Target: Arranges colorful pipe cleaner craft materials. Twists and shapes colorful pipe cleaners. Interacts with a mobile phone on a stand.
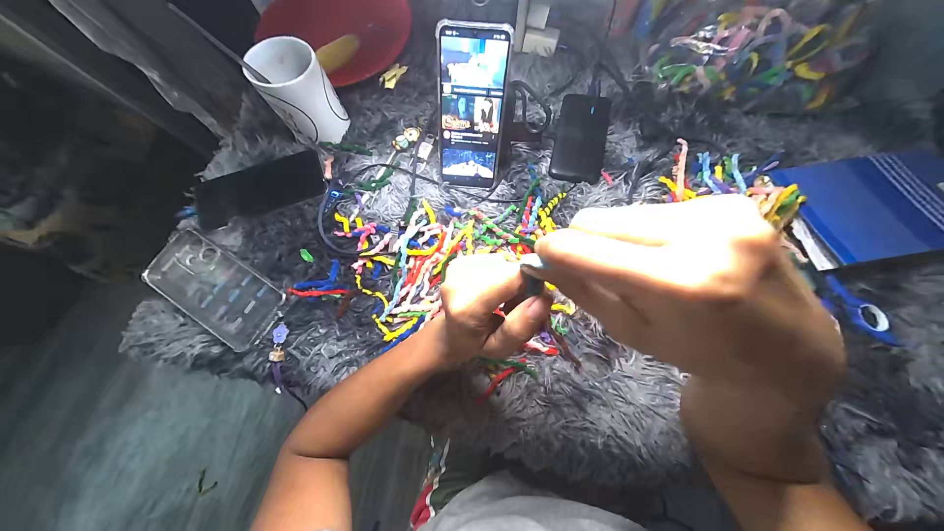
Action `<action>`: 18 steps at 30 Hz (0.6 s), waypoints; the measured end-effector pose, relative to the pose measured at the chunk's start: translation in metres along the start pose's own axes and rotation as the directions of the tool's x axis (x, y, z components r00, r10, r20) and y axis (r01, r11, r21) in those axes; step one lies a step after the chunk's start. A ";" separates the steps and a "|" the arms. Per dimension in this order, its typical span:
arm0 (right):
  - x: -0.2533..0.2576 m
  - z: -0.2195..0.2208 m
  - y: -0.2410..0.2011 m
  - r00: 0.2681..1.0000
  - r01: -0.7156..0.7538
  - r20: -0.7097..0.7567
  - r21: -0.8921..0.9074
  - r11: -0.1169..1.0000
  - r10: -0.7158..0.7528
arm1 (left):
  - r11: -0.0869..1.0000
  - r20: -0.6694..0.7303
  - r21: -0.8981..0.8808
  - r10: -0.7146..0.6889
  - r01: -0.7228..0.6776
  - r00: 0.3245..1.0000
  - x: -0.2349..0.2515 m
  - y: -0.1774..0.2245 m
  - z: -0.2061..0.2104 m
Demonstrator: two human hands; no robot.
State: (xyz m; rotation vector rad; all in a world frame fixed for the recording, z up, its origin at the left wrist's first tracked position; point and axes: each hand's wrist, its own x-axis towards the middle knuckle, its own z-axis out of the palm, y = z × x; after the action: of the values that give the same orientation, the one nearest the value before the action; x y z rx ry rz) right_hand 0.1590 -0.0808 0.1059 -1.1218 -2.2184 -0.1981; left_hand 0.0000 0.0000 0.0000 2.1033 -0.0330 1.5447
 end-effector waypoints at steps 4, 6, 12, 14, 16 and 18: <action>-0.013 -0.027 0.023 0.956 -0.267 0.109 -0.053 0.962 0.272 | 0.999 0.056 -0.047 -0.022 0.024 0.998 0.000 -0.008 -0.004; -0.021 -0.041 0.038 0.848 -0.488 0.144 -0.164 0.857 0.510 | 0.995 0.006 -0.038 -0.094 0.094 0.996 0.001 -0.011 -0.009; -0.058 -0.070 0.109 0.486 -0.817 0.091 -0.306 0.489 0.869 | 0.991 -0.076 0.055 -0.117 0.122 0.990 0.008 -0.025 -0.018; -0.070 -0.077 0.122 0.402 -0.861 0.064 -0.312 0.401 0.913 | 0.982 -0.028 0.172 -0.076 0.080 0.997 0.005 -0.027 -0.018; -0.073 -0.081 0.125 0.317 -0.892 0.049 -0.322 0.316 0.947 | 0.953 0.074 0.303 -0.027 0.004 0.997 0.000 -0.026 -0.017; -0.071 -0.082 0.122 0.281 -0.899 0.040 -0.339 0.277 0.959 | 0.914 0.179 0.392 0.037 -0.105 0.983 -0.003 -0.026 -0.014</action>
State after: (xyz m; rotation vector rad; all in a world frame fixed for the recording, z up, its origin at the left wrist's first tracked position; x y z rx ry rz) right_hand 0.3222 -0.0843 0.1097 -2.5455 -1.2823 0.2082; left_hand -0.0050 0.0270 -0.0104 2.5763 0.1629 1.5093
